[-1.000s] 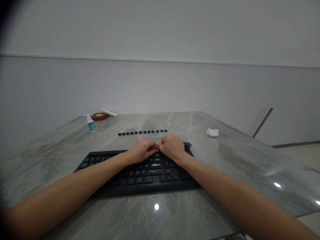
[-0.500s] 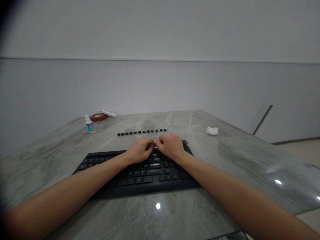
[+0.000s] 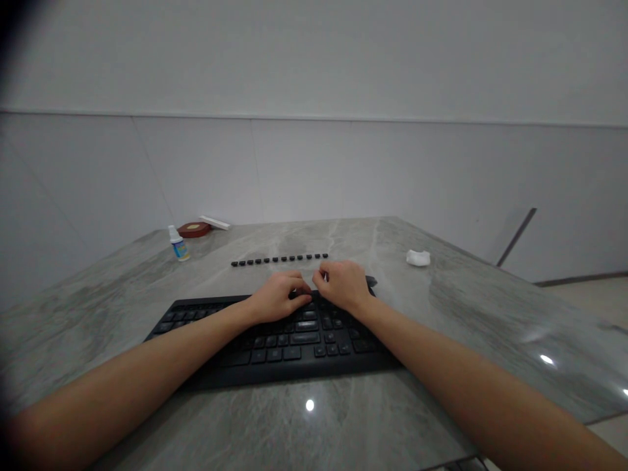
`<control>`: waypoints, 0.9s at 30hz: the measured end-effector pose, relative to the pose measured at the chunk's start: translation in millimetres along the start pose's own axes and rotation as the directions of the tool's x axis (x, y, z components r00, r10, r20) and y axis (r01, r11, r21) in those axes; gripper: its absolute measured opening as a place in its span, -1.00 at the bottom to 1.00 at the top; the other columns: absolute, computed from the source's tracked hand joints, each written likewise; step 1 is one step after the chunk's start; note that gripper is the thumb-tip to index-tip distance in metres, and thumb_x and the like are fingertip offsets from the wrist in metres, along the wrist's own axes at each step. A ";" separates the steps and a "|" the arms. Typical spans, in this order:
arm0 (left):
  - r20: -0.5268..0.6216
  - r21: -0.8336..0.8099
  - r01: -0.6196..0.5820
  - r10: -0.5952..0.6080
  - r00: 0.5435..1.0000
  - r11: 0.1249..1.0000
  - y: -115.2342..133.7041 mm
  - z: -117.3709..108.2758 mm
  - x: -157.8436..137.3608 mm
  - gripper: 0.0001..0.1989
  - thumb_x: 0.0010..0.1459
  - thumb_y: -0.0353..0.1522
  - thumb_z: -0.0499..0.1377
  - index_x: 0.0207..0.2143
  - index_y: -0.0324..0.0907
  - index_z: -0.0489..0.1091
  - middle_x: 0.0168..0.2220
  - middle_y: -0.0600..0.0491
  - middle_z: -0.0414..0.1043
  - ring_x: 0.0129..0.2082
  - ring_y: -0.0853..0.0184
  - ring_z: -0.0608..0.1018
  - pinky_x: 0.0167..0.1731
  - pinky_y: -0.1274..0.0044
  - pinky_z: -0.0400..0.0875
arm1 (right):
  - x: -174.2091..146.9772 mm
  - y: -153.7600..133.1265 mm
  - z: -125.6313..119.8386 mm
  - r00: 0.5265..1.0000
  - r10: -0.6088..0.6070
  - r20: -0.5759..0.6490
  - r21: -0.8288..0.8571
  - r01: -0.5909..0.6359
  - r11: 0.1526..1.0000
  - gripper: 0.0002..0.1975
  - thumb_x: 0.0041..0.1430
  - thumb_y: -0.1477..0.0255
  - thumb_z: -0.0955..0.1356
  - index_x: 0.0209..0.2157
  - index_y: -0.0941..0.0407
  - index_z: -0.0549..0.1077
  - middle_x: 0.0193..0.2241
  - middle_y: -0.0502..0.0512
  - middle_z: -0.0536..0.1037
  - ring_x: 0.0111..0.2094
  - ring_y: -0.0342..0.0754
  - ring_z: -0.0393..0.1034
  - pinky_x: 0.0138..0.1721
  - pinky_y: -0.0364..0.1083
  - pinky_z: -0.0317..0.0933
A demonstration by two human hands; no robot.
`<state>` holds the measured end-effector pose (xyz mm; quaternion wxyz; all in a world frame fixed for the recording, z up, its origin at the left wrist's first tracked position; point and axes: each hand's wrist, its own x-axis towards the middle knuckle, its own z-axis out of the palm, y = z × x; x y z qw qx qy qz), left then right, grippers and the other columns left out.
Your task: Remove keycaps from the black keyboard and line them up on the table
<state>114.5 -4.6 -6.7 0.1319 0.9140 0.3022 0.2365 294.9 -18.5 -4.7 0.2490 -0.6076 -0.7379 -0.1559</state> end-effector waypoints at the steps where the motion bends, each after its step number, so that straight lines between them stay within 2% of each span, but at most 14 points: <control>1: 0.006 -0.026 0.028 -0.028 1.000 0.999 -0.4 0.1 0.4 -0.90 0.09 -0.39 0.19 -0.35 -0.21 0.50 -0.40 0.05 0.41 -0.38 0.33 0.46 -0.29 0.51 0.36 | -0.1 -0.7 -0.7 1.000 -0.001 0.006 0.002 0.001 1.000 -0.66 0.14 0.29 0.22 -0.58 0.10 0.50 -0.63 0.03 0.49 -0.57 -0.12 0.31 -0.51 -0.13 -0.10; 6: -0.026 -0.261 0.221 -0.236 0.972 0.940 -7.0 3.2 4.0 -0.89 0.10 -0.36 0.18 -0.34 -0.24 0.41 -0.43 0.07 0.45 -0.43 0.36 0.47 -0.39 0.53 0.37 | -1.1 -3.6 -5.2 1.000 -0.003 0.024 0.036 0.002 0.999 -0.65 0.16 0.26 0.23 -0.57 0.10 0.50 -0.63 0.01 0.48 -0.56 -0.12 0.29 -0.51 -0.13 -0.11; 9: -0.069 -0.468 0.240 -0.305 0.950 0.851 -14.4 6.3 7.9 -0.95 0.12 -0.44 0.14 -0.36 -0.26 0.37 -0.42 0.04 0.48 -0.40 0.37 0.52 -0.36 0.54 0.41 | -2.1 -4.0 -7.4 0.998 -0.055 0.025 0.112 0.052 0.992 -0.66 0.17 0.23 0.24 -0.52 0.09 0.50 -0.61 -0.01 0.46 -0.53 -0.13 0.30 -0.48 -0.14 -0.08; 11: -0.089 -0.533 0.239 -0.334 0.938 0.812 -18.3 7.3 10.1 -0.98 0.10 -0.48 0.14 -0.38 -0.26 0.37 -0.43 0.04 0.49 -0.40 0.37 0.53 -0.36 0.54 0.42 | -3.0 -3.7 -8.0 0.994 -0.104 0.013 0.172 0.100 0.980 -0.72 0.14 0.22 0.27 -0.44 0.08 0.52 -0.59 -0.03 0.44 -0.49 -0.12 0.30 -0.45 -0.15 -0.04; 16: -0.108 -0.537 0.243 -0.351 0.930 0.808 -19.9 6.0 11.3 -0.94 0.06 -0.54 0.16 -0.38 -0.26 0.40 -0.43 0.05 0.50 -0.40 0.39 0.53 -0.34 0.55 0.43 | -4.3 -2.2 -5.3 0.976 -0.218 0.016 0.240 0.208 0.948 -0.78 0.07 0.29 0.33 -0.25 0.07 0.50 -0.52 -0.05 0.43 -0.42 -0.12 0.31 -0.38 -0.16 0.02; 20: -0.096 -0.535 0.242 -0.343 0.934 0.810 -18.5 5.6 10.5 -0.90 0.06 -0.55 0.14 -0.36 -0.27 0.41 -0.44 0.06 0.50 -0.41 0.39 0.54 -0.30 0.53 0.43 | -3.7 -0.4 -2.1 0.975 -0.217 0.041 0.244 0.200 0.949 -0.83 0.08 0.36 0.33 -0.26 0.06 0.49 -0.52 -0.06 0.42 -0.44 -0.14 0.28 -0.39 -0.17 0.00; 27: -0.102 -0.543 0.239 -0.346 0.932 0.805 -16.7 4.6 9.7 -0.92 0.06 -0.54 0.15 -0.38 -0.25 0.40 -0.44 0.05 0.50 -0.40 0.38 0.55 -0.30 0.51 0.43 | -3.4 1.8 -0.5 0.969 -0.241 0.045 0.270 0.220 0.937 -0.81 0.10 0.37 0.33 -0.23 0.04 0.49 -0.55 -0.09 0.41 -0.48 -0.16 0.26 -0.41 -0.17 -0.01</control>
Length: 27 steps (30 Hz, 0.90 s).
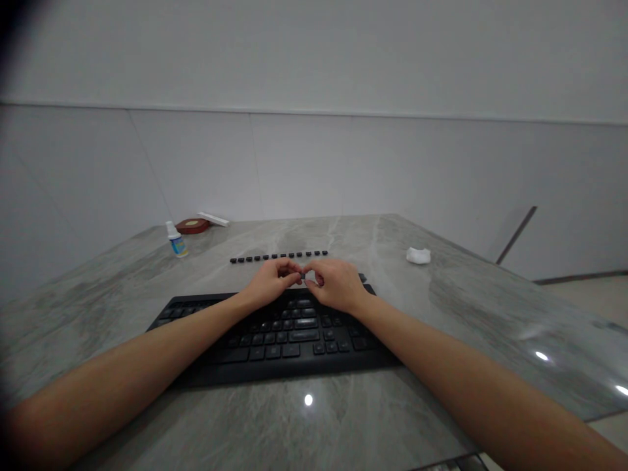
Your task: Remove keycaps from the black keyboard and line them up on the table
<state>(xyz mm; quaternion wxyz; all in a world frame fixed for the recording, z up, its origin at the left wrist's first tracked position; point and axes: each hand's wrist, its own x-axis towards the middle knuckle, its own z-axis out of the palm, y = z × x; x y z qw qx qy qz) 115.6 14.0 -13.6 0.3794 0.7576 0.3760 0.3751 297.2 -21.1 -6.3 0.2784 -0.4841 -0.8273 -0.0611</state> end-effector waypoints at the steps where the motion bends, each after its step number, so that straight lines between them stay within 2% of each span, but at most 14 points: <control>1: -0.001 -0.009 0.000 0.000 1.000 1.000 0.3 -0.1 -0.2 -0.92 0.06 -0.55 0.15 -0.38 -0.26 0.40 -0.43 0.05 0.50 -0.40 0.38 0.55 -0.30 0.51 0.43 | -0.1 -0.2 0.0 1.000 -0.003 0.005 0.001 0.003 1.000 -0.81 0.10 0.36 0.33 -0.23 0.03 0.49 -0.55 -0.09 0.41 -0.48 -0.16 0.26 -0.41 -0.17 -0.01; 10: -0.006 -0.045 -0.003 0.003 1.000 0.999 -4.9 1.3 2.7 -0.76 -0.04 -0.70 0.06 -0.36 -0.28 0.37 -0.47 0.07 0.49 -0.41 0.39 0.55 -0.29 0.53 0.41 | 0.8 0.1 1.2 1.000 0.006 -0.025 -0.007 -0.006 1.000 -0.82 0.07 0.39 0.35 -0.24 0.04 0.50 -0.56 -0.08 0.43 -0.51 -0.16 0.28 -0.44 -0.18 -0.01; 27: -0.040 0.107 -0.015 0.019 0.999 0.994 -6.1 0.2 2.3 -0.89 -0.03 -0.55 0.17 -0.39 -0.28 0.40 -0.45 0.06 0.44 -0.44 0.39 0.45 -0.38 0.56 0.34 | 0.7 6.4 6.0 0.998 -0.004 -0.061 0.013 0.005 1.000 -0.81 0.08 0.36 0.35 -0.23 0.05 0.50 -0.60 -0.09 0.43 -0.54 -0.17 0.29 -0.46 -0.18 -0.01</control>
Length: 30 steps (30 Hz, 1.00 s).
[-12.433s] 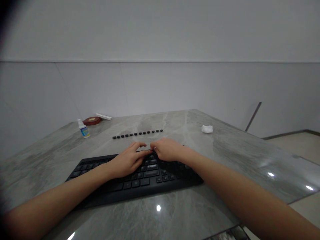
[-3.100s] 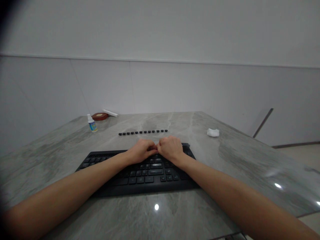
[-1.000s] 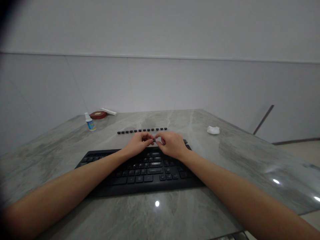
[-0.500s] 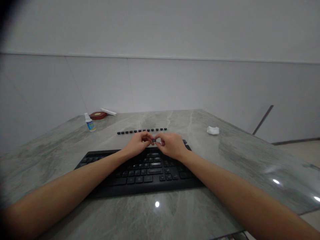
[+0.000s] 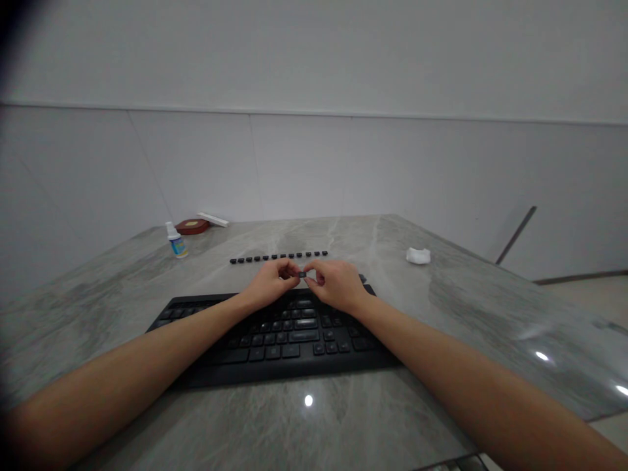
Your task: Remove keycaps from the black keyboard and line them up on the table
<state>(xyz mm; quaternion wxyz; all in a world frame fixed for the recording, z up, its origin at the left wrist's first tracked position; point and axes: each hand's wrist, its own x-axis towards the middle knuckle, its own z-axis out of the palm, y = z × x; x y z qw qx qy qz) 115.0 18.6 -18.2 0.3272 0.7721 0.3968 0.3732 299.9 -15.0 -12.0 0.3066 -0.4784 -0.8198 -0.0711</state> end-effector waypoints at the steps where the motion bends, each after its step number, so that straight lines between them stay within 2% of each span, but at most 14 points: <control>1: 0.000 0.006 -0.004 0.004 1.000 1.000 -0.2 -0.1 0.1 -0.90 -0.04 -0.55 0.17 -0.40 -0.27 0.40 -0.45 0.07 0.44 -0.44 0.39 0.45 -0.38 0.57 0.34 | -0.1 0.1 0.3 1.000 0.000 0.004 0.001 0.000 1.000 -0.81 0.09 0.36 0.35 -0.23 0.05 0.50 -0.60 -0.09 0.43 -0.54 -0.17 0.29 -0.46 -0.18 -0.01; 7: -0.007 0.036 -0.013 0.013 1.000 0.999 -0.4 -0.6 -0.2 -0.93 -0.04 -0.52 0.18 -0.42 -0.26 0.40 -0.46 0.09 0.44 -0.45 0.40 0.44 -0.41 0.58 0.33 | 0.0 -1.6 0.3 1.000 -0.003 0.008 0.006 0.003 1.000 -0.82 0.08 0.36 0.35 -0.24 0.05 0.50 -0.61 -0.09 0.43 -0.55 -0.18 0.28 -0.46 -0.18 -0.01; 10: 0.008 0.130 -0.032 0.031 0.999 0.991 2.8 -1.0 -3.7 -0.89 -0.04 -0.50 0.18 -0.37 -0.25 0.41 -0.43 0.08 0.45 -0.45 0.39 0.44 -0.40 0.57 0.33 | 3.8 6.1 -3.9 1.000 0.012 0.010 -0.025 -0.011 1.000 -0.80 0.09 0.36 0.33 -0.23 0.06 0.50 -0.60 -0.08 0.43 -0.55 -0.17 0.28 -0.46 -0.18 -0.01; 14: 0.131 0.326 -0.156 0.118 0.984 0.933 9.1 -0.3 -10.5 -0.90 -0.01 -0.49 0.14 -0.42 -0.22 0.44 -0.43 0.07 0.46 -0.45 0.37 0.44 -0.38 0.54 0.34 | 9.8 35.3 -14.2 0.991 0.108 0.080 -0.113 -0.098 0.989 -0.79 0.08 0.36 0.33 -0.23 0.07 0.50 -0.59 -0.07 0.46 -0.55 -0.16 0.30 -0.47 -0.17 0.01; 18: 0.222 0.384 -0.241 0.164 0.961 0.891 12.3 0.8 -14.0 -0.88 0.01 -0.48 0.12 -0.40 -0.21 0.44 -0.41 0.05 0.46 -0.41 0.34 0.46 -0.33 0.53 0.35 | 10.2 71.5 -18.7 0.943 0.288 0.165 -0.241 -0.244 0.939 -0.79 0.07 0.38 0.32 -0.23 0.08 0.51 -0.52 -0.03 0.52 -0.47 -0.11 0.36 -0.44 -0.16 0.03; 24: 0.236 0.392 -0.233 0.148 0.960 0.890 14.0 0.4 -13.1 -0.88 0.02 -0.47 0.11 -0.37 -0.21 0.44 -0.39 0.04 0.47 -0.39 0.32 0.47 -0.32 0.52 0.36 | 13.9 100.0 -1.0 0.919 0.337 0.203 -0.282 -0.275 0.919 -0.77 0.07 0.37 0.31 -0.23 0.10 0.51 -0.43 0.04 0.56 -0.40 -0.07 0.39 -0.42 -0.15 0.07; 30: 0.239 0.395 -0.236 0.149 0.960 0.888 14.1 1.6 -13.4 -0.86 0.01 -0.49 0.10 -0.36 -0.20 0.43 -0.38 0.04 0.47 -0.37 0.30 0.48 -0.28 0.50 0.37 | 40.8 115.2 17.1 0.901 0.331 0.281 -0.284 -0.251 0.925 -0.77 0.09 0.36 0.30 -0.25 0.10 0.54 -0.39 0.07 0.57 -0.34 -0.06 0.41 -0.35 -0.16 0.14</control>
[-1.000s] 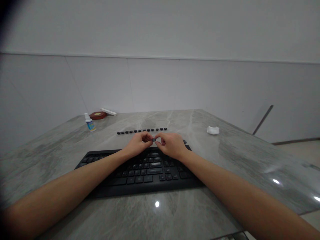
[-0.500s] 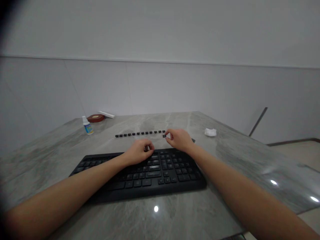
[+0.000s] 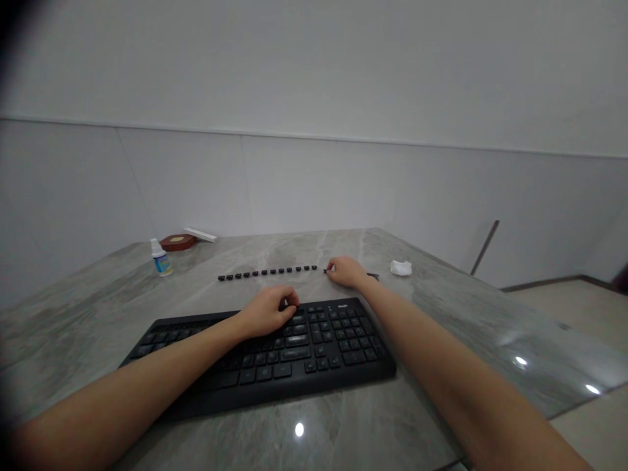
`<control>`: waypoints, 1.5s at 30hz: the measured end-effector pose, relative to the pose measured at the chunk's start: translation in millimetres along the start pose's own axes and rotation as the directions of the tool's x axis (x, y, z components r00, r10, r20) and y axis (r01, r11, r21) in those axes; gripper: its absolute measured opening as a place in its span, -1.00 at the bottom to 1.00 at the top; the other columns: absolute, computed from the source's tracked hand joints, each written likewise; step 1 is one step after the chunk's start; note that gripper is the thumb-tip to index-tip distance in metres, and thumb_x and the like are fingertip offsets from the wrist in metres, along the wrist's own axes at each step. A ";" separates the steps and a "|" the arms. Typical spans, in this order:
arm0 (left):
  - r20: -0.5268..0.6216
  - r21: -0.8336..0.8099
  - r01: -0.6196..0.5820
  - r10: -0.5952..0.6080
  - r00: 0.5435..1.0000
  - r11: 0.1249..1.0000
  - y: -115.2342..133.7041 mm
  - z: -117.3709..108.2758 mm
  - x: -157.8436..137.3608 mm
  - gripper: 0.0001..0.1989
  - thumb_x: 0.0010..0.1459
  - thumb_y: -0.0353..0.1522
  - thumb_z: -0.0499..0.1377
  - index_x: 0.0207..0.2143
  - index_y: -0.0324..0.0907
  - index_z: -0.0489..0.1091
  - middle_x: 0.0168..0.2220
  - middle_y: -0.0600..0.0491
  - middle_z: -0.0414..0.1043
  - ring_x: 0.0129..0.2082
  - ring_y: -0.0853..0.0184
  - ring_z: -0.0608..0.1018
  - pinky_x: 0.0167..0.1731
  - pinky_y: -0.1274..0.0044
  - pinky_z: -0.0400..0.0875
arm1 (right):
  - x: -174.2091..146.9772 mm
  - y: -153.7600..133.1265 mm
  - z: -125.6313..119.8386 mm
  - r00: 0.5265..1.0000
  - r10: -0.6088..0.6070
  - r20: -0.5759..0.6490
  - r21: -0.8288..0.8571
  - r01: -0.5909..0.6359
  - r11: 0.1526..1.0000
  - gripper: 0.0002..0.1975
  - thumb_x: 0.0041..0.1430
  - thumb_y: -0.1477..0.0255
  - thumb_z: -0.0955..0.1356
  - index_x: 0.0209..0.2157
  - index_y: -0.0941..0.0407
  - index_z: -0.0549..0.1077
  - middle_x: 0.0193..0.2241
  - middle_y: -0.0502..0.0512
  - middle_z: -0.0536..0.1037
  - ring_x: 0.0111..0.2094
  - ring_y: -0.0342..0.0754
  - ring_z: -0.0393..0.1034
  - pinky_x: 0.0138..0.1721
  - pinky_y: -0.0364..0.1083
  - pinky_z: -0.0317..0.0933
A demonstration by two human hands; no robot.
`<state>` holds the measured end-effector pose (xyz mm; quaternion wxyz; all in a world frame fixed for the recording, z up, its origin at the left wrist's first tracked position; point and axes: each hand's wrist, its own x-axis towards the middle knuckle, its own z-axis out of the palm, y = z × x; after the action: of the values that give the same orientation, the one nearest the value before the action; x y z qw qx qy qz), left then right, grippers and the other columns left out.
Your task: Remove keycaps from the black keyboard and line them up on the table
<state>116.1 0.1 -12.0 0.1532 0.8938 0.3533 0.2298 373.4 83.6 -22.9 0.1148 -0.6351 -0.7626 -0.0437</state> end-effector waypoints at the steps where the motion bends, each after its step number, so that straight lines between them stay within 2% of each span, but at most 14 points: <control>1: -0.003 -0.001 -0.004 0.004 1.000 1.000 -0.5 0.7 0.0 -0.85 0.01 -0.49 0.10 -0.35 -0.20 0.43 -0.38 0.04 0.48 -0.37 0.30 0.49 -0.28 0.50 0.37 | 5.3 0.8 0.1 1.000 -0.004 0.014 0.004 0.004 1.000 -0.77 0.08 0.37 0.31 -0.26 0.10 0.55 -0.39 0.07 0.57 -0.35 -0.07 0.41 -0.36 -0.17 0.14; 5: -0.006 -0.014 -0.008 0.008 1.000 1.000 -2.5 3.1 -0.1 -0.84 0.02 -0.49 0.09 -0.34 -0.19 0.42 -0.36 0.02 0.48 -0.36 0.28 0.49 -0.28 0.48 0.38 | 15.3 2.4 1.4 1.000 0.000 0.027 0.011 0.000 1.000 -0.75 0.09 0.37 0.30 -0.22 0.12 0.55 -0.38 0.08 0.57 -0.36 -0.08 0.41 -0.37 -0.18 0.16; 12: -0.001 -0.003 -0.025 0.025 1.000 1.000 -1.4 2.6 -0.4 -0.84 0.03 -0.50 0.08 -0.33 -0.20 0.41 -0.35 0.01 0.48 -0.35 0.28 0.49 -0.28 0.47 0.37 | 3.9 2.1 4.4 0.999 -0.041 -0.001 -0.019 0.041 0.999 -0.70 0.12 0.39 0.28 -0.12 0.06 0.51 -0.38 0.05 0.57 -0.34 -0.06 0.41 -0.32 -0.15 0.17; 20: 0.002 0.000 -0.044 0.044 0.999 0.999 -2.7 3.2 -1.0 -0.84 0.05 -0.49 0.06 -0.32 -0.20 0.39 -0.34 0.02 0.47 -0.34 0.29 0.49 -0.30 0.49 0.35 | -1.8 -3.8 2.6 0.994 -0.067 -0.087 -0.041 0.064 0.997 -0.66 0.13 0.40 0.27 -0.05 0.06 0.47 -0.36 0.06 0.57 -0.30 -0.04 0.42 -0.26 -0.13 0.17; 27: 0.006 0.005 -0.051 0.051 0.999 0.999 -1.4 2.3 -1.1 -0.83 0.05 -0.50 0.05 -0.31 -0.18 0.38 -0.35 0.03 0.47 -0.34 0.30 0.48 -0.30 0.50 0.35 | 1.7 -4.5 3.8 0.994 -0.080 -0.071 -0.055 0.076 0.996 -0.73 0.19 0.33 0.26 -0.15 0.02 0.53 -0.35 0.06 0.59 -0.29 -0.03 0.43 -0.25 -0.12 0.18; 31: 0.012 0.016 -0.052 0.052 0.999 0.999 -0.7 1.7 -1.2 -0.83 0.05 -0.50 0.05 -0.31 -0.18 0.38 -0.35 0.03 0.47 -0.33 0.29 0.48 -0.28 0.49 0.34 | 2.4 -5.1 4.9 0.994 -0.084 -0.068 -0.067 0.079 0.995 -0.73 0.18 0.34 0.28 -0.12 0.02 0.52 -0.35 0.06 0.59 -0.28 -0.02 0.44 -0.24 -0.11 0.19; 35: 0.013 0.014 -0.050 0.050 0.999 0.999 -1.8 2.2 -1.1 -0.84 0.06 -0.49 0.06 -0.30 -0.18 0.38 -0.35 0.03 0.46 -0.34 0.29 0.48 -0.28 0.48 0.34 | 1.3 -6.0 5.9 0.994 -0.090 -0.069 -0.076 0.085 0.994 -0.67 0.21 0.33 0.25 -0.01 0.01 0.47 -0.28 0.09 0.60 -0.25 0.01 0.45 -0.21 -0.10 0.20; 38: 0.005 0.016 -0.059 0.059 0.998 0.998 -3.1 3.1 -1.0 -0.84 0.06 -0.49 0.06 -0.30 -0.19 0.38 -0.35 0.02 0.46 -0.34 0.29 0.48 -0.29 0.48 0.34 | 0.9 -6.1 6.2 0.994 -0.092 -0.067 -0.083 0.086 0.993 -0.67 0.24 0.33 0.21 -0.04 0.03 0.49 -0.22 0.12 0.59 -0.20 0.02 0.45 -0.19 -0.09 0.20; 45: 0.019 0.004 -0.048 0.047 0.999 0.999 0.0 0.8 -1.1 -0.83 0.05 -0.50 0.05 -0.31 -0.19 0.39 -0.37 0.03 0.46 -0.35 0.29 0.48 -0.29 0.49 0.35 | 1.4 -6.2 4.9 0.995 -0.079 -0.063 -0.092 0.073 0.993 -0.72 0.21 0.33 0.25 -0.13 0.02 0.52 -0.33 0.08 0.60 -0.27 0.00 0.45 -0.26 -0.11 0.20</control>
<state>115.7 -0.7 -13.0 0.1490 0.9045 0.3310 0.2240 366.5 84.8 -26.8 0.1097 -0.6081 -0.7794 -0.1036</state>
